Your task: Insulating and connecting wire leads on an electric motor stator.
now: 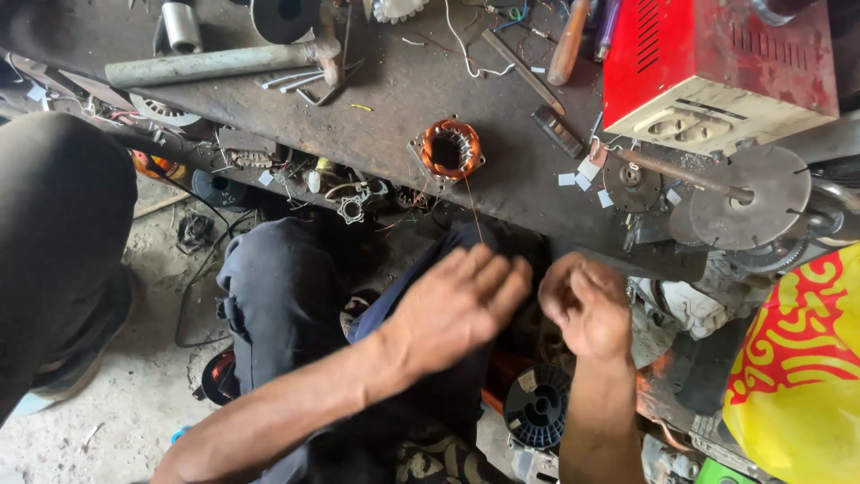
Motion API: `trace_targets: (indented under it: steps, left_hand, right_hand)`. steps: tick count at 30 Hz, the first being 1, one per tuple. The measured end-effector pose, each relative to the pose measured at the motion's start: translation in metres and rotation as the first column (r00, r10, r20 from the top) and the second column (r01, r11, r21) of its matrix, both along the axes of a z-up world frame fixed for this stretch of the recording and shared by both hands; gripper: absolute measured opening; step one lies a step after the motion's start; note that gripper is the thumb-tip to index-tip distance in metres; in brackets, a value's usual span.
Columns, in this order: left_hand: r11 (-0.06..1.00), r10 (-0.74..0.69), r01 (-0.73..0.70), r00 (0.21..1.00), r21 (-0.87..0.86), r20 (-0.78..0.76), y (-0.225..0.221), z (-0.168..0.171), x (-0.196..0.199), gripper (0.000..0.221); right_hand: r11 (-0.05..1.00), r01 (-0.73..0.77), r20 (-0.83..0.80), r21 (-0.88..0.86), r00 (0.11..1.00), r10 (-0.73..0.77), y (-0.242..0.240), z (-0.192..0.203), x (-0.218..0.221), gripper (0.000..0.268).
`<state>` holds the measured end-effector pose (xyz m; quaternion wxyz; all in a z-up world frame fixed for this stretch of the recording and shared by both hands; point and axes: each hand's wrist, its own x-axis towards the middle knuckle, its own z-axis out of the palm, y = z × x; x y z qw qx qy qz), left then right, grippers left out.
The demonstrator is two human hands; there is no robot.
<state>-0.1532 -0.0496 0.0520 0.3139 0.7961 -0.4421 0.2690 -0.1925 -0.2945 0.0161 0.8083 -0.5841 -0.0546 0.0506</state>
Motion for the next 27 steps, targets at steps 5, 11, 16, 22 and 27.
trace_targets:
  steps: [5, 11, 16, 22, 27]
  left_hand:
    - [0.902, -0.430, 0.420, 0.855, -0.099, -0.290, 0.022, 0.068, -0.045, 0.016]
    - [0.545, -0.835, 0.507, 0.263, -0.668, -0.483, -0.012, -0.002, -0.026, 0.015]
    - [0.878, -0.157, -0.034, 0.922, -0.477, -0.354, 0.069, 0.091, 0.060, 0.027]
    - [0.985, 0.070, -0.107, 0.964, -0.135, -0.257, 0.051, 0.024, 0.111, 0.022]
    - [0.985, -0.015, -0.045, 0.940, -0.166, -0.342, 0.050, 0.009, 0.103, 0.022]
  right_hand:
    - [0.964, 0.235, -0.105, -0.121, 0.963, -0.248, 0.021, -0.007, 0.020, 0.007]
    - [0.908, 0.341, 0.051, -0.245, 0.939, -0.339, 0.059, 0.010, 0.060, 0.006]
    - [0.859, 0.321, -0.046, -0.399, 0.929, -0.368, 0.073, 0.013, 0.082, 0.013]
    - [0.858, 0.159, -0.109, -0.489, 0.964, -0.241, 0.098, 0.035, 0.096, 0.010]
    - [0.924, 0.099, -0.207, -0.370, 0.961, -0.186, 0.091, 0.025, 0.102, 0.008]
